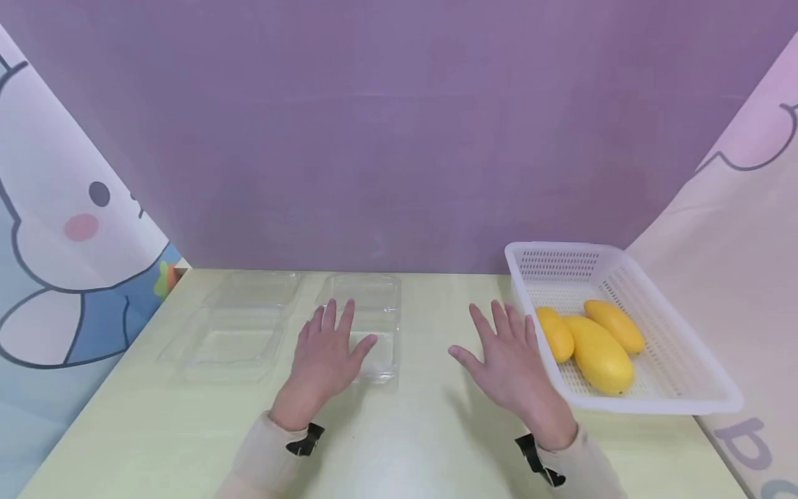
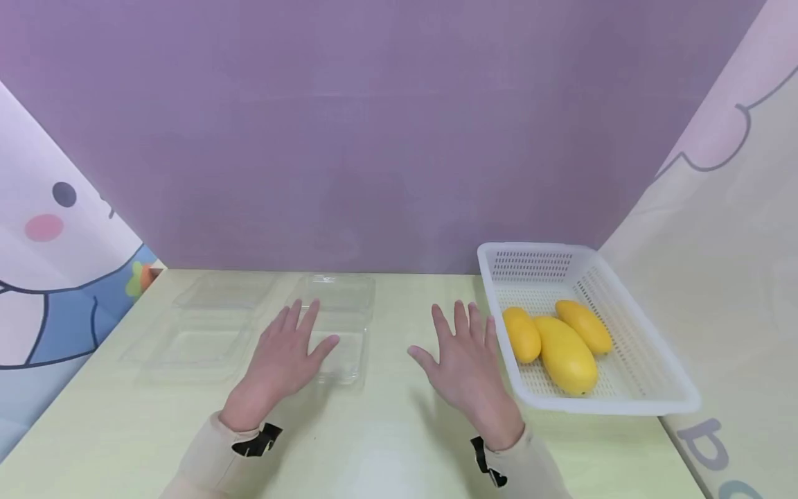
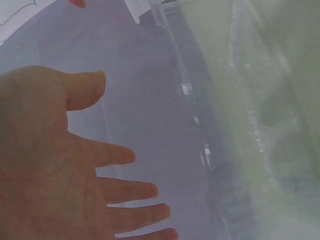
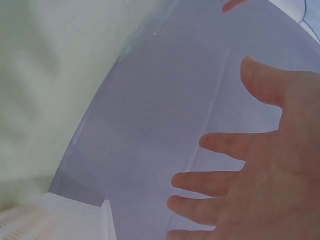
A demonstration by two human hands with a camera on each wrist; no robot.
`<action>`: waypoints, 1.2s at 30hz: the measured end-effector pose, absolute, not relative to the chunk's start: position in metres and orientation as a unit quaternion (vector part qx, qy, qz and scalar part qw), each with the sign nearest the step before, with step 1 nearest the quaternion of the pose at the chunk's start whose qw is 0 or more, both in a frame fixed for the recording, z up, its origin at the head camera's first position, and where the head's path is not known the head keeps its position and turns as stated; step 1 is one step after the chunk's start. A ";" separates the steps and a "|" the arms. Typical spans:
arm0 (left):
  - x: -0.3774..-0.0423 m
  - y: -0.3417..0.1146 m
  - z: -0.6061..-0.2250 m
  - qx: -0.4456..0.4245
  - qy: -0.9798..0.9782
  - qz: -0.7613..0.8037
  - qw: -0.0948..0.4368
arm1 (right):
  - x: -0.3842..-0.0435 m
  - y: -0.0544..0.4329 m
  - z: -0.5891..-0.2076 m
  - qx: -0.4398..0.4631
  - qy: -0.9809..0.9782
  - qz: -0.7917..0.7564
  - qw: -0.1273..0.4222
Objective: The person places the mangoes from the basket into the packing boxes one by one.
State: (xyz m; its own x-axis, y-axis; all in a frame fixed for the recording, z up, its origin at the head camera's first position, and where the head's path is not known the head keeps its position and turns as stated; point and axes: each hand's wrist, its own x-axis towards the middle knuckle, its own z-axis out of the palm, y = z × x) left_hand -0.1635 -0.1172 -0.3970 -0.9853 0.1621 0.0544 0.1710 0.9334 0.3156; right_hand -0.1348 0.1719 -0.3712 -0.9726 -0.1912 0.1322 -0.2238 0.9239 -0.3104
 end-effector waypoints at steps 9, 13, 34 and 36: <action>-0.166 -0.130 -0.407 -0.055 -0.985 -0.163 0.032 | -0.132 0.177 -0.360 0.122 -0.984 0.127 0.031; -0.168 -0.135 -0.412 -0.050 -0.985 -0.158 0.044 | -0.131 0.182 -0.356 0.124 -0.986 0.107 0.032; -0.185 -0.151 -0.432 0.036 -0.963 -0.254 0.084 | -0.135 0.203 -0.339 0.128 -0.988 0.078 0.035; -0.186 -0.153 -0.432 0.041 -0.962 -0.258 0.077 | -0.135 0.204 -0.339 0.129 -0.988 0.081 0.032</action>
State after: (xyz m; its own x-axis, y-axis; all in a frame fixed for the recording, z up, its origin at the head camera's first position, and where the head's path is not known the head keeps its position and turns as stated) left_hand -0.1856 -0.1526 -0.4322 -0.9847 -0.1188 0.1274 -0.0392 0.8638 0.5022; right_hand -0.1355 0.2041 -0.3386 -0.9647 -0.2496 0.0835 -0.2599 0.9536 -0.1521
